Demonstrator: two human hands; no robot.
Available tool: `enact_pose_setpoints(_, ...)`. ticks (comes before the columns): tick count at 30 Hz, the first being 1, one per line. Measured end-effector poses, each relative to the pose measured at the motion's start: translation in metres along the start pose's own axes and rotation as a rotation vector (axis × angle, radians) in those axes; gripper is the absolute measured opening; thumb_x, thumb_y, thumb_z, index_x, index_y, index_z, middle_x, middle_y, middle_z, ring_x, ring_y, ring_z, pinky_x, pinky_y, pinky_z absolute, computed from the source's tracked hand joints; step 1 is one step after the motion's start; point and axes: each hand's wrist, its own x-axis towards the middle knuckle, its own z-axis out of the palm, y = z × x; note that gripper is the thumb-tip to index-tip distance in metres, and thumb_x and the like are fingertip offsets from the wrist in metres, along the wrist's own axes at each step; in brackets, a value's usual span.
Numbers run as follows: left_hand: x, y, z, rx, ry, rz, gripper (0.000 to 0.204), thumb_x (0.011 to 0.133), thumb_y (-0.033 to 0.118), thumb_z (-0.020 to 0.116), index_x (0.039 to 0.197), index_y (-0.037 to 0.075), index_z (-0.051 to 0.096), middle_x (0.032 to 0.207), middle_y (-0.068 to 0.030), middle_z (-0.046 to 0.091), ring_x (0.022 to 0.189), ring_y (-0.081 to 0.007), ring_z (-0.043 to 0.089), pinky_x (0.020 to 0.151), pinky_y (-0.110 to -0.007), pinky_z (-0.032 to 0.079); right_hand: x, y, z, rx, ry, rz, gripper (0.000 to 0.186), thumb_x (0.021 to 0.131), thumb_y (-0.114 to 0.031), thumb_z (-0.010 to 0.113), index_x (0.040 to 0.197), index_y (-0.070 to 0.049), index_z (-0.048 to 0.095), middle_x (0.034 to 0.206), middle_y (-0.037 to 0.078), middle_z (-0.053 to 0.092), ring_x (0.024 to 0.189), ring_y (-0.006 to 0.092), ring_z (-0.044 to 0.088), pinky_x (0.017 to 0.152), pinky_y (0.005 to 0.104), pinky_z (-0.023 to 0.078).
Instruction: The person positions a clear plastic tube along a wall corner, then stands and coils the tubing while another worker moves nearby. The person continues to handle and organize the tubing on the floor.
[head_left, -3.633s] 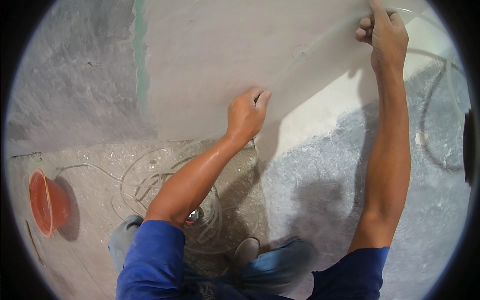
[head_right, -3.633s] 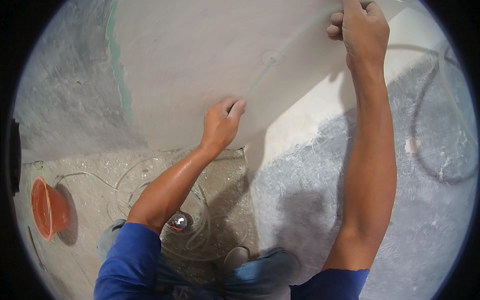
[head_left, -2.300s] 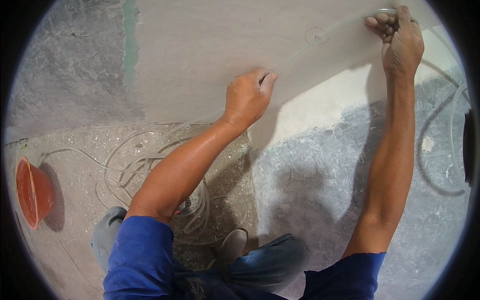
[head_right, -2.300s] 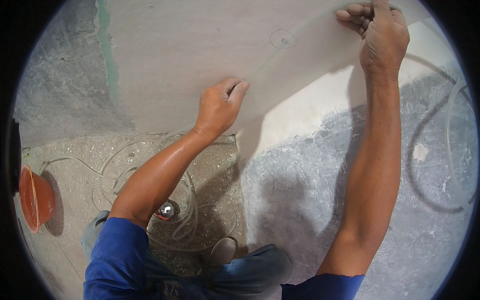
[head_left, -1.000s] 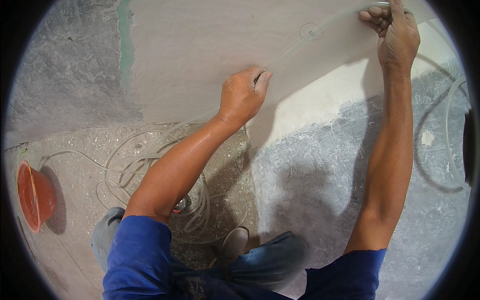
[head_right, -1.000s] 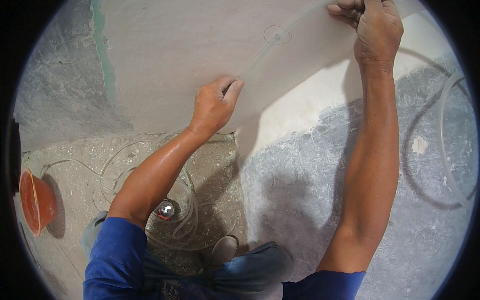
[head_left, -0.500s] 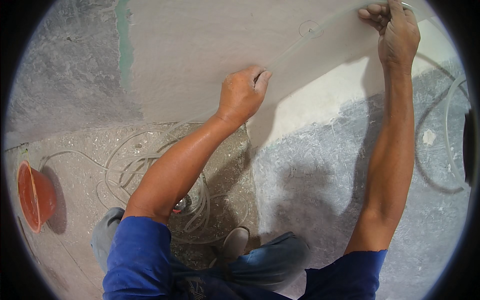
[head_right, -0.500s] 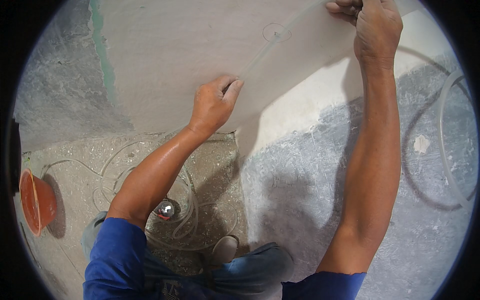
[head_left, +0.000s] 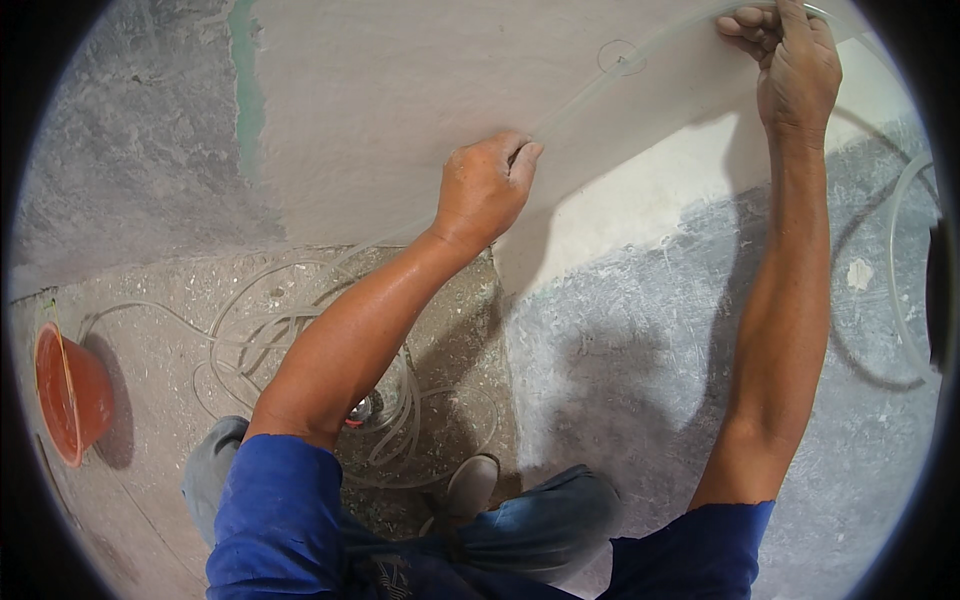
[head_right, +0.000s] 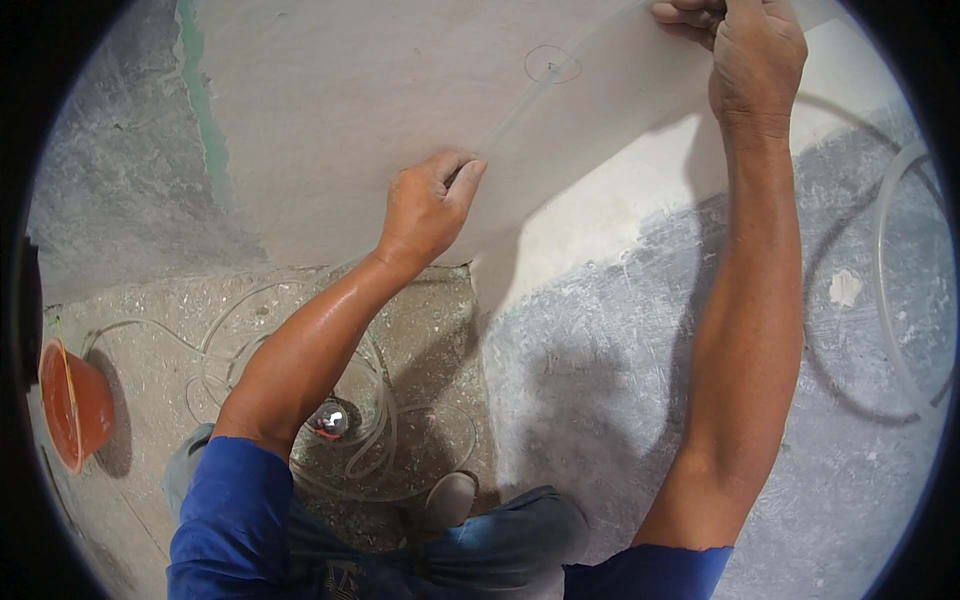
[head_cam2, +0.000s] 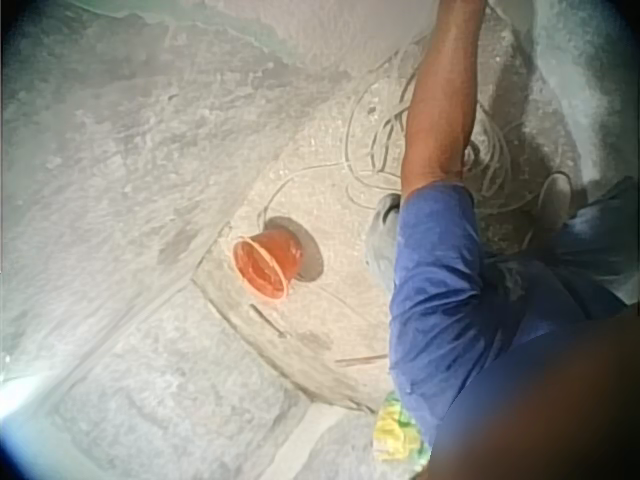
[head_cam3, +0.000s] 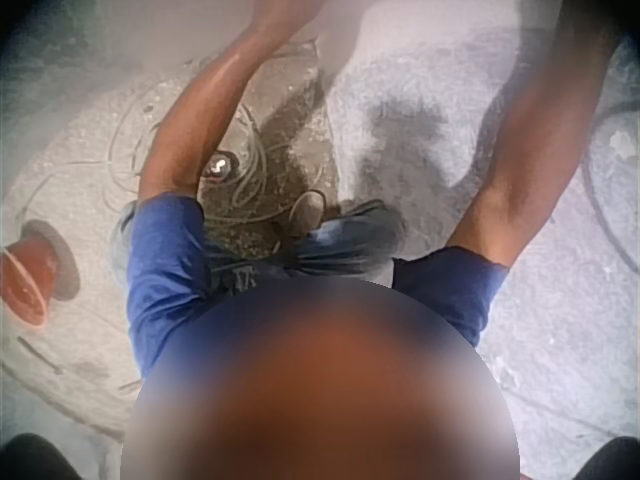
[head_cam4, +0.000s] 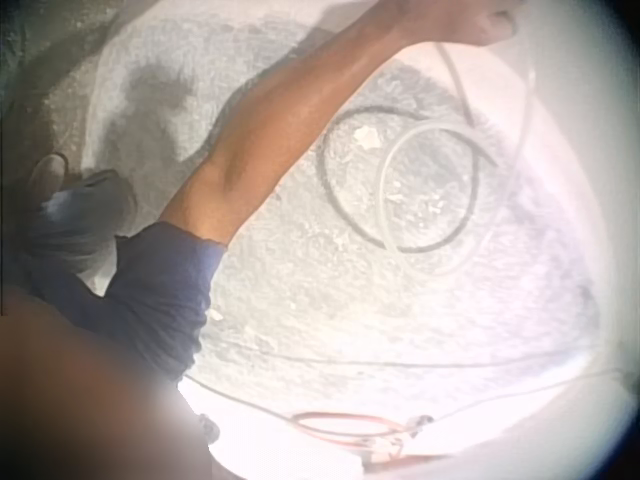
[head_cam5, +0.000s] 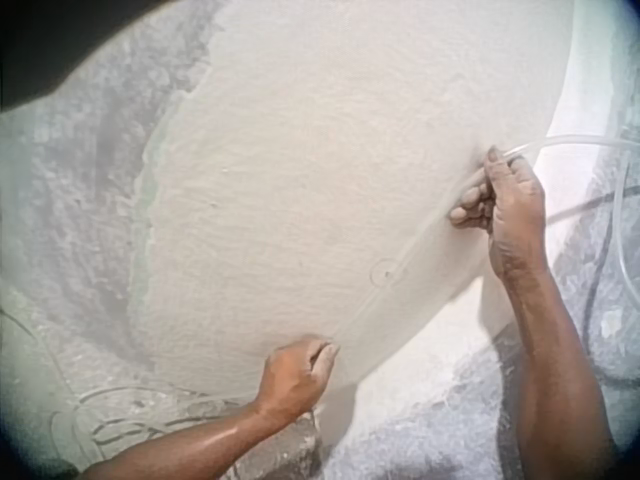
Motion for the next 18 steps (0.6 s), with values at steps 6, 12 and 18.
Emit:
enact_pose_setpoints(6,-0.0003,-0.0012,0.0002,-0.01,-0.011,-0.01,0.027,0.098,0.026,0.067,0.103,0.002,0.075,0.081,-0.0159,0.072,0.068,-0.0228,0.067,0.066,-0.036,0.052,0.0004,-0.0008,-0.001,-0.01,-0.002,0.016,0.027,0.107,-0.034,0.054,0.094,-0.01,0.055,0.068,0.003,0.062,0.054,0.0134,0.064,0.051,0.0259,0.056)
enact_pose_setpoints(12,-0.0006,-0.0039,0.0009,0.004,-0.01,0.006,0.027,0.098,0.027,0.067,0.104,0.001,0.075,0.08,-0.0157,0.072,0.066,-0.0222,0.066,0.066,-0.036,0.052,0.0009,-0.0028,0.0011,-0.032,0.015,0.046,0.027,0.108,-0.034,0.053,0.094,-0.01,0.055,0.068,0.002,0.062,0.054,0.0134,0.064,0.051,0.0258,0.056)
enact_pose_setpoints(18,-0.0006,-0.0035,0.0006,-0.006,-0.017,-0.003,0.028,0.098,0.027,0.067,0.104,0.001,0.075,0.08,-0.0162,0.072,0.067,-0.0225,0.067,0.066,-0.036,0.052,0.0078,0.0027,-0.0059,-0.002,-0.023,0.086,0.027,0.108,-0.034,0.053,0.094,-0.011,0.054,0.068,0.002,0.062,0.054,0.0135,0.064,0.051,0.026,0.056)
